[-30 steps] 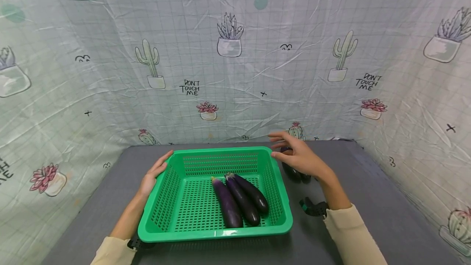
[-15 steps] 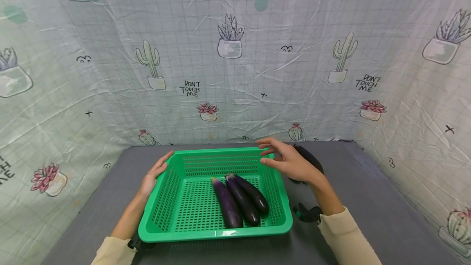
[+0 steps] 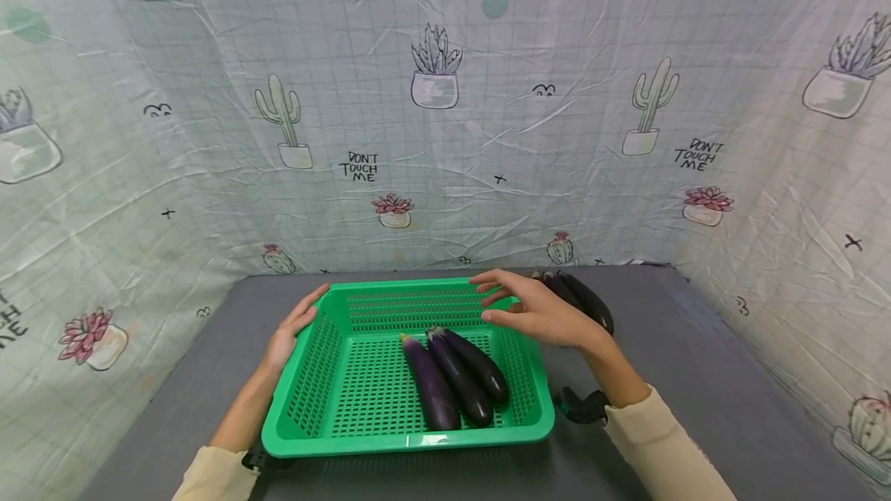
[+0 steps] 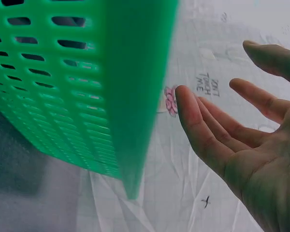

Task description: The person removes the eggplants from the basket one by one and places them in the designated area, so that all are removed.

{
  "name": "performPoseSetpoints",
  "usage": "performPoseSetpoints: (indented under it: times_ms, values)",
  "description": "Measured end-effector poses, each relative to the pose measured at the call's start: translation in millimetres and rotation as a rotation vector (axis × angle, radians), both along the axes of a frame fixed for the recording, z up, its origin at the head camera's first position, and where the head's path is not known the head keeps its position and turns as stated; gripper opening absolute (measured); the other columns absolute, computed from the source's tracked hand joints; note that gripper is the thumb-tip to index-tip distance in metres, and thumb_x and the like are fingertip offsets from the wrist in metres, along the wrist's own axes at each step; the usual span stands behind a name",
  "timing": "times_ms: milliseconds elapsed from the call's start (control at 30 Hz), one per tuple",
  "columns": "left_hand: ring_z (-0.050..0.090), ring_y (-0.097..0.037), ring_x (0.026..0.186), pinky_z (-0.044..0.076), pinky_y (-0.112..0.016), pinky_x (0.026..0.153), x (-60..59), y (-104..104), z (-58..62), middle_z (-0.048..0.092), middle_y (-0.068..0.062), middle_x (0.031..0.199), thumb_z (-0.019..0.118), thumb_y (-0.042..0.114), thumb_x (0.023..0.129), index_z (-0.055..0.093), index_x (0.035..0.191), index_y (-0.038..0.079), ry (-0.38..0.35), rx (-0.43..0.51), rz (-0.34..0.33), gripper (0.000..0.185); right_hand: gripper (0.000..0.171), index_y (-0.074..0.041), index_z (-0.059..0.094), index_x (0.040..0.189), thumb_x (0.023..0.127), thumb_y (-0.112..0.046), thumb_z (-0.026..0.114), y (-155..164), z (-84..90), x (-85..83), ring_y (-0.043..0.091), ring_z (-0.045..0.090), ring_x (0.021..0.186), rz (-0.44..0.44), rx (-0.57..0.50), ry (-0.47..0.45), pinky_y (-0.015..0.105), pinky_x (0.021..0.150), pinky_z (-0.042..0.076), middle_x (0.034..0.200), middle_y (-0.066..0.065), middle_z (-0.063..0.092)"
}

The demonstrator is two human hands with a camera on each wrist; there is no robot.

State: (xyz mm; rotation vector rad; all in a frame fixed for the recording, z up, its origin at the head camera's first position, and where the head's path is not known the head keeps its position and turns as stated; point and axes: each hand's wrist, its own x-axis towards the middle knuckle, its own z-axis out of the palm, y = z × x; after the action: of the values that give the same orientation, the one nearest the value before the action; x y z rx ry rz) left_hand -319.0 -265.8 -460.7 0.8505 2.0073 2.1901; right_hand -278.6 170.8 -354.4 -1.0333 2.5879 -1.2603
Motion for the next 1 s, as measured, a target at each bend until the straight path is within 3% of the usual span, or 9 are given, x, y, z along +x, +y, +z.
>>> performPoseSetpoints:
  times_ms: [267, 400, 567, 667, 833, 1000]
  values:
    - [0.058, -0.002, 0.131, 0.052, -0.019, 0.105, -0.3, -1.3, -0.3, 0.049, 0.017, 0.152, 0.02, 0.014, 0.116, 0.012, 0.166, 0.004, -0.006, 0.045, -0.046, 0.052, 0.052, -0.017, 0.048, 0.151, 0.104, -0.03, 0.064, -12.7, 19.4, -2.0, 0.03, 0.061, 0.13, 0.086, 0.103, 0.002, 0.042, 0.099, 0.058, 0.148, 0.01, 0.056]
    - [0.059, -0.003, 0.131, 0.052, -0.019, 0.105, 0.1, -1.1, -0.5, 0.051, 0.017, 0.151, 0.021, 0.015, 0.116, 0.013, 0.166, 0.004, -0.013, 0.046, -0.036, 0.052, 0.05, -0.018, 0.048, 0.151, 0.105, -0.029, 0.063, -22.8, 30.2, -6.1, 0.025, 0.062, 0.129, 0.127, 0.153, -0.004, 0.042, 0.1, 0.058, 0.147, 0.006, 0.057]
    - [0.058, 0.001, 0.13, 0.051, -0.018, 0.104, 0.3, -1.4, -0.3, 0.043, 0.018, 0.153, 0.022, 0.015, 0.116, 0.009, 0.165, -0.002, 0.003, 0.007, 0.005, 0.054, 0.05, -0.018, 0.045, 0.153, 0.106, -0.029, 0.06, -37.8, 38.8, -12.0, 0.025, 0.064, 0.128, 0.184, 0.187, -0.042, 0.046, 0.107, 0.054, 0.146, 0.009, 0.057]
    - [0.056, 0.003, 0.13, 0.05, -0.016, 0.104, -0.2, -1.7, -0.3, 0.039, 0.019, 0.153, 0.022, 0.015, 0.116, 0.008, 0.164, -0.005, 0.024, -0.02, 0.025, 0.054, 0.051, -0.019, 0.044, 0.154, 0.107, -0.029, 0.06, -46.6, 40.1, -15.4, 0.025, 0.064, 0.129, 0.202, 0.191, -0.086, 0.041, 0.105, 0.056, 0.147, 0.011, 0.055]
    - [0.057, 0.001, 0.131, 0.05, -0.018, 0.105, -1.0, -2.3, -0.8, 0.045, 0.019, 0.152, 0.021, 0.015, 0.116, 0.009, 0.165, -0.001, 0.006, 0.016, -0.014, 0.053, 0.051, -0.022, 0.045, 0.153, 0.106, -0.027, 0.062, -61.8, 36.5, -20.4, 0.028, 0.063, 0.13, 0.195, 0.181, -0.195, 0.034, 0.088, 0.063, 0.146, 0.012, 0.054]
    - [0.056, 0.003, 0.131, 0.049, -0.016, 0.105, -0.9, -0.3, -0.2, 0.04, 0.018, 0.153, 0.023, 0.016, 0.116, 0.008, 0.164, -0.005, 0.002, -0.015, 0.023, 0.055, 0.05, -0.021, 0.046, 0.152, 0.105, -0.024, 0.063, -79.4, 28.8, -23.4, 0.022, 0.072, 0.11, 0.195, 0.225, -0.269, 0.034, 0.083, 0.063, 0.143, 0.013, 0.057]
